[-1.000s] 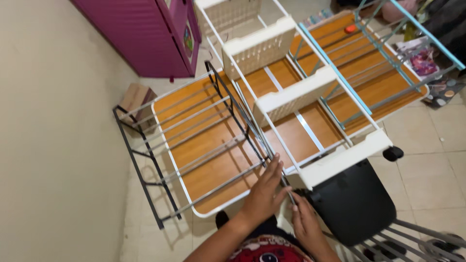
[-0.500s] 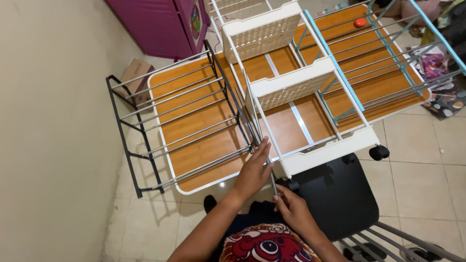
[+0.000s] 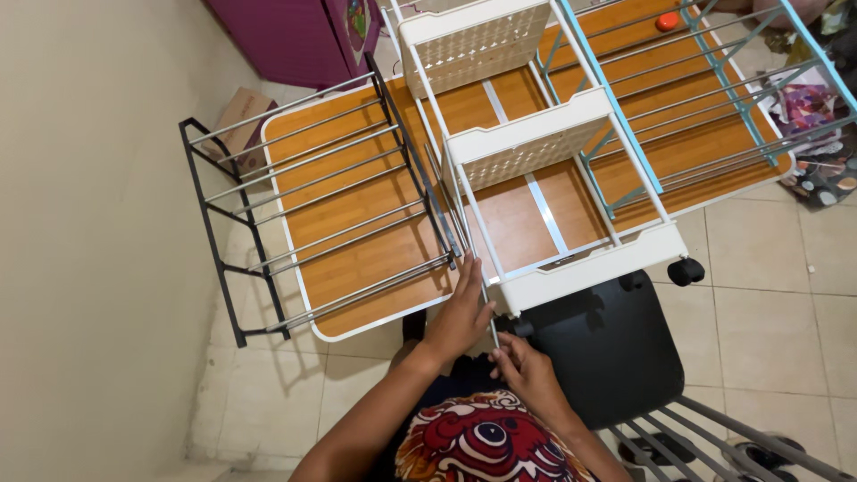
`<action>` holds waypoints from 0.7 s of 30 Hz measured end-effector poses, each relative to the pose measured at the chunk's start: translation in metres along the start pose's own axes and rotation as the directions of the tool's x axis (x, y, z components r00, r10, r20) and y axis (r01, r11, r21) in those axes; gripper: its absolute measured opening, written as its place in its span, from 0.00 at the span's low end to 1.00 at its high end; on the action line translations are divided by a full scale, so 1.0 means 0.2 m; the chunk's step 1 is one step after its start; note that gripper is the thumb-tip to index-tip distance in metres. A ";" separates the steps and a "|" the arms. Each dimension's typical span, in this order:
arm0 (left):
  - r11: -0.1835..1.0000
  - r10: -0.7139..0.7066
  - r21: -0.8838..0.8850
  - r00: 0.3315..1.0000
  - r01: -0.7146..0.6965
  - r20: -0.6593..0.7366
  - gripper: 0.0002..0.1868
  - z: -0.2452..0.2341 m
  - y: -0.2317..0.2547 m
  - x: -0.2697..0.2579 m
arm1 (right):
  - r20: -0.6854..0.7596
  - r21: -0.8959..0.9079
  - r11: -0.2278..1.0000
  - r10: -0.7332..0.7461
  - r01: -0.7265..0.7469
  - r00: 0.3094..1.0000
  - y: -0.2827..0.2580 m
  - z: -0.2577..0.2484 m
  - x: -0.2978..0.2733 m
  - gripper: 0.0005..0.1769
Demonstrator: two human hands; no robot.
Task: The person disassembles a metal dish rack by removing its horizontal bars one by one. They place the removed bars on a nearby table. The task involves careful handling of the rack and its components.
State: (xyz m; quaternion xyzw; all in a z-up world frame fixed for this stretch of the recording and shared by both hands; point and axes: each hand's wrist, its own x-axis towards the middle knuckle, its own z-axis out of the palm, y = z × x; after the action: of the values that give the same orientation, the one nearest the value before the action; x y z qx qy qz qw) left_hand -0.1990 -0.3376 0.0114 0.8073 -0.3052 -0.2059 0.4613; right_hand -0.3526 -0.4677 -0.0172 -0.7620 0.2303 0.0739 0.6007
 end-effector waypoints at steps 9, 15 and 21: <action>0.996 0.086 -0.026 0.995 -0.088 -0.052 0.46 0.09 -0.13 0.00 | 0.035 -0.035 0.997 -0.066 0.067 0.997 0.00 0.00 0.07 0.23; 0.997 -0.003 -0.073 1.000 0.004 0.018 0.45 0.11 -0.19 -0.01 | 0.042 -0.140 0.988 -0.065 0.071 0.997 0.12 0.06 0.11 0.23; 0.993 -0.101 -0.054 0.992 0.106 0.078 0.45 0.17 -0.31 0.00 | 0.025 -0.133 0.973 -0.186 0.188 0.982 0.31 0.19 0.18 0.24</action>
State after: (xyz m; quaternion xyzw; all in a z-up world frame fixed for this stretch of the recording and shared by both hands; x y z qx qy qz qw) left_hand -0.2006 -0.3341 -0.0588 0.8000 -0.2740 -0.2686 0.4612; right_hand -0.3423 -0.4525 -0.0954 -0.8186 0.1484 0.0369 0.5536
